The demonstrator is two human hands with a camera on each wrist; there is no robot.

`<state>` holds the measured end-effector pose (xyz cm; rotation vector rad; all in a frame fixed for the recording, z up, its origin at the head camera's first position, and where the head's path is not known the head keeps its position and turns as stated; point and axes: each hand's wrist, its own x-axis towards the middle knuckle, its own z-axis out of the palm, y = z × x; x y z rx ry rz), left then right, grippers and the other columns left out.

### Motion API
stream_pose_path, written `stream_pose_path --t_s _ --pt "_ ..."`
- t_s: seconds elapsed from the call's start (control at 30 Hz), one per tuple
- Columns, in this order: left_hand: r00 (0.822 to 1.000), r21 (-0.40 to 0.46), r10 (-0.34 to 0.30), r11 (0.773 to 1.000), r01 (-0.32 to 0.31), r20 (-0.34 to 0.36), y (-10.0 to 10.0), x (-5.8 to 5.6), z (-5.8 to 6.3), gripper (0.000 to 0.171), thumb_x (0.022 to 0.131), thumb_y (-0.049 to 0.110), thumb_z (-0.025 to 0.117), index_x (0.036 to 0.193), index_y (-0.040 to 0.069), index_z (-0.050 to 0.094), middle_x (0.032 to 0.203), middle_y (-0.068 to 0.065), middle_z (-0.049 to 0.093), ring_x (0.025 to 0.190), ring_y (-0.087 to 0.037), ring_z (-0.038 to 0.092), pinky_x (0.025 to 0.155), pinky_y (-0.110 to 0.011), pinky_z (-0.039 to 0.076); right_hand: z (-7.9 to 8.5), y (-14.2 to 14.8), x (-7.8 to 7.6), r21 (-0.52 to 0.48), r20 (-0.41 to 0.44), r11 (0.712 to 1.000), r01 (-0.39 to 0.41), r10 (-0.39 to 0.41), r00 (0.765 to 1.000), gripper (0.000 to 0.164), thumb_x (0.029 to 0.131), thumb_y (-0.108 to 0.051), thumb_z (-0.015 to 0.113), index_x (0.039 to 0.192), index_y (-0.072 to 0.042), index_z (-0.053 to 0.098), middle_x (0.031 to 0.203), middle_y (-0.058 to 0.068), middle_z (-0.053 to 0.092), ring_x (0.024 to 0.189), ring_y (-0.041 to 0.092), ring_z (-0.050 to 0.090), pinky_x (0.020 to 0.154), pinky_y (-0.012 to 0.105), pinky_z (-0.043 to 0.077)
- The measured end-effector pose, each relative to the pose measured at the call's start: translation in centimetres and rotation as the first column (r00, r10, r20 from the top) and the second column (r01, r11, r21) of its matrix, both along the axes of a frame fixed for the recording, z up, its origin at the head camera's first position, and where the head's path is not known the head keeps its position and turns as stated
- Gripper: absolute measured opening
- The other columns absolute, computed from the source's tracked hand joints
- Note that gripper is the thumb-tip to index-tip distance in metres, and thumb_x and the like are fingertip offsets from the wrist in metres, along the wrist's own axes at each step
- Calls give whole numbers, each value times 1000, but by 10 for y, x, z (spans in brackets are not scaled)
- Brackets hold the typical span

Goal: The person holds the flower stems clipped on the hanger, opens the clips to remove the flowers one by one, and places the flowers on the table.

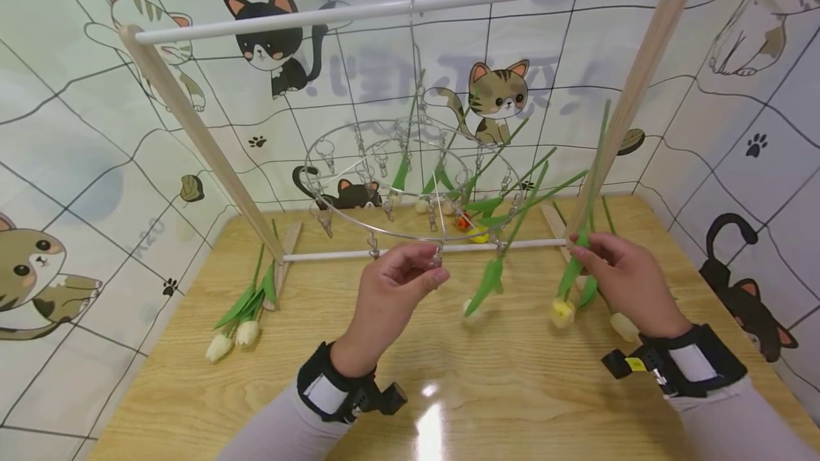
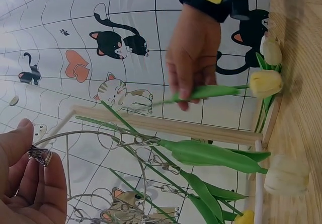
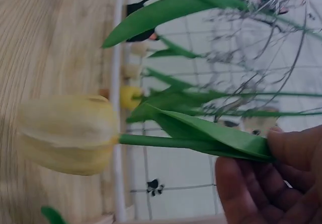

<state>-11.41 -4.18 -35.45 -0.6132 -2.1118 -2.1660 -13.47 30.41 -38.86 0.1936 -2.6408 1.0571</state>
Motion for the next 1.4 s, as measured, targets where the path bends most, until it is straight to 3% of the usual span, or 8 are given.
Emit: stream_pose_path --t_s 0.13,0.27,0.37,0.53,0.73,1.1,1.23,1.4 --pt "1000 -15 3 1000 -3 -25 0 1 1 28 90 8 81 117 5 73 109 -15 71 94 -7 68 86 -25 60 -11 12 -22 51 158 996 -77 68 985 34 109 -29 56 123 0 68 100 12 72 81 0 65 67 20 55" --pt "999 -20 11 1000 -12 -33 -1 2 1 27 90 8 81 116 5 73 109 -14 71 94 -7 67 87 -25 59 -22 17 -41 85 283 990 -114 86 955 43 110 -33 53 129 4 64 106 17 71 84 12 69 70 29 59" --pt "999 -23 17 1000 -18 -37 -1 2 2 27 91 9 81 116 5 73 109 -13 71 95 -8 67 88 -25 59 -28 20 -52 98 339 987 -124 84 937 41 110 -32 53 122 5 65 102 17 70 82 18 70 68 33 59" --pt "999 -23 25 999 -25 -29 -1 2 2 27 91 10 80 116 4 72 109 -13 71 96 -8 67 88 -25 58 -35 22 -65 97 399 986 -136 87 913 38 109 -25 56 124 9 64 105 23 72 77 19 70 63 32 56" --pt "999 -28 28 999 -29 -30 0 2 2 26 91 10 81 115 4 72 108 -13 71 96 -7 66 88 -25 58 -47 23 -72 121 429 983 -138 73 900 53 107 -22 60 141 17 51 118 34 68 77 19 67 61 31 56" --pt "998 -49 19 999 -22 -55 1 1 2 26 92 10 80 116 4 72 108 -13 71 94 -6 65 87 -25 58 -57 31 -76 192 447 975 -110 13 895 55 103 -25 66 136 18 53 114 34 69 77 19 69 62 32 54" --pt "998 -47 18 999 -21 -62 1 1 1 26 92 9 80 116 2 72 108 -14 71 94 -5 65 86 -24 58 -55 35 -73 198 452 973 -117 16 892 57 104 -30 65 136 16 54 118 35 67 79 19 70 64 33 57" --pt "997 -47 21 999 -24 -70 1 2 1 25 91 8 80 115 3 72 107 -14 71 93 -6 65 86 -24 58 -41 36 -69 232 439 961 -150 35 898 59 105 -34 61 137 14 54 113 32 69 78 20 69 63 34 56"
